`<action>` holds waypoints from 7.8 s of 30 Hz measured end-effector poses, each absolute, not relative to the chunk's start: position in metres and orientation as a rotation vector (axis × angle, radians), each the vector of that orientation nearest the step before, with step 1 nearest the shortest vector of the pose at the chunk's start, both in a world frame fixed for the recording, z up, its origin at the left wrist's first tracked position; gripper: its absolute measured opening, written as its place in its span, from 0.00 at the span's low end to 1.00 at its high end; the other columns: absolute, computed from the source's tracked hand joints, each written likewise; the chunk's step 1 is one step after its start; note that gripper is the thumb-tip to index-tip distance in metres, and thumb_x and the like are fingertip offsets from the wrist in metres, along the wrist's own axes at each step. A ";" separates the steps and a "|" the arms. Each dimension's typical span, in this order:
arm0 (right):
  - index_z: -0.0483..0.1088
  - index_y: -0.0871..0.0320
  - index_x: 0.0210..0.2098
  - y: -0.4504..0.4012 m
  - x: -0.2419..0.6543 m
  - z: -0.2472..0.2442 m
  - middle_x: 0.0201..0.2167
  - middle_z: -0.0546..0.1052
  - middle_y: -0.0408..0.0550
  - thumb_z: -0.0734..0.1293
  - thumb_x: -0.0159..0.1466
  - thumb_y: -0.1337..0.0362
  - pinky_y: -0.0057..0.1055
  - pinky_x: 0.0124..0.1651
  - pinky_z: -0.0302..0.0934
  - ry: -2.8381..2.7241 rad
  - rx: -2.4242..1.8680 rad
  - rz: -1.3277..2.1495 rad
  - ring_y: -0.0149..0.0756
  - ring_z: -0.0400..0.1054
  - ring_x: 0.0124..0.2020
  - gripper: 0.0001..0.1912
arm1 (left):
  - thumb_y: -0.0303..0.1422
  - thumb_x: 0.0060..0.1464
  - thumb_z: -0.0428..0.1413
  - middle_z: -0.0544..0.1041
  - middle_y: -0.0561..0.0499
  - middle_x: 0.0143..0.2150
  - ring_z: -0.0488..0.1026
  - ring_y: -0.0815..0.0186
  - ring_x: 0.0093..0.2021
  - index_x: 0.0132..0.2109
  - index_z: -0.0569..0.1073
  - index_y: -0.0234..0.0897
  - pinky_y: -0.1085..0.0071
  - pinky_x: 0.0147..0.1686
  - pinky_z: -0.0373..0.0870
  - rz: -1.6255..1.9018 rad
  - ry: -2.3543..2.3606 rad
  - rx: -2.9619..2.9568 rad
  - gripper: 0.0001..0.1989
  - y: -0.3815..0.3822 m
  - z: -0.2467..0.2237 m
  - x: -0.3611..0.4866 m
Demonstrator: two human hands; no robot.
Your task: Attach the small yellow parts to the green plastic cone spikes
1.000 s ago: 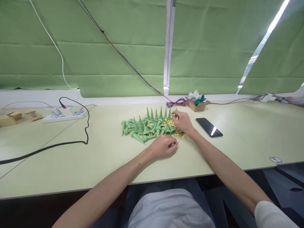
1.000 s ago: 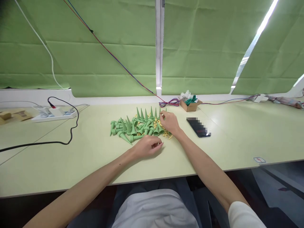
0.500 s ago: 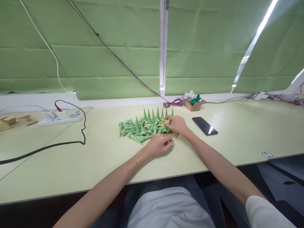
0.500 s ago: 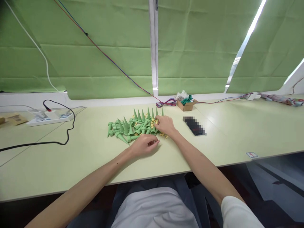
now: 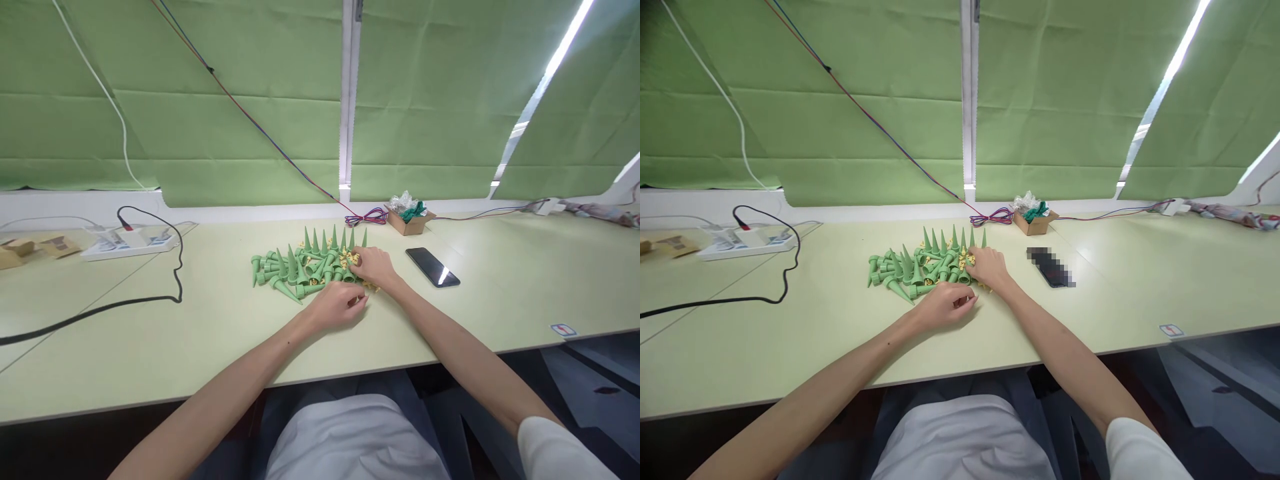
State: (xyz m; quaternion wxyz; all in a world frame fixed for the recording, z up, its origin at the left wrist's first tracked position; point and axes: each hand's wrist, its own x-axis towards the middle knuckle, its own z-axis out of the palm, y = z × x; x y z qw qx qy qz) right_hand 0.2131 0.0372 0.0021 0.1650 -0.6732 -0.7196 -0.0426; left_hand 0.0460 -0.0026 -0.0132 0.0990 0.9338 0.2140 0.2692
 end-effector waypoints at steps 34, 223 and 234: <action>0.75 0.53 0.46 0.037 0.220 0.001 0.36 0.82 0.46 0.68 0.58 0.63 0.31 0.39 0.61 -2.029 -1.762 0.098 0.42 0.73 0.40 0.16 | 0.29 0.59 0.49 0.63 0.55 0.20 0.58 0.70 0.22 0.23 0.63 0.37 0.71 0.26 0.53 0.808 0.613 2.776 0.15 -0.002 -0.014 0.046; 0.73 0.58 0.35 0.026 0.194 -0.016 0.26 0.74 0.46 0.66 0.62 0.54 0.30 0.30 0.62 -1.639 -0.997 0.599 0.35 0.68 0.28 0.13 | 0.43 0.59 0.55 0.71 0.53 0.33 0.56 0.76 0.20 0.39 0.62 0.39 0.75 0.21 0.54 1.425 1.150 1.758 0.13 0.022 0.000 0.038; 0.69 0.57 0.29 0.023 0.194 -0.015 0.20 0.69 0.43 0.64 0.64 0.49 0.30 0.26 0.55 -1.671 -1.058 0.560 0.33 0.60 0.22 0.17 | 0.45 0.59 0.54 0.67 0.55 0.28 0.55 0.74 0.19 0.33 0.66 0.39 0.73 0.22 0.52 1.414 1.050 1.814 0.15 0.014 0.004 0.039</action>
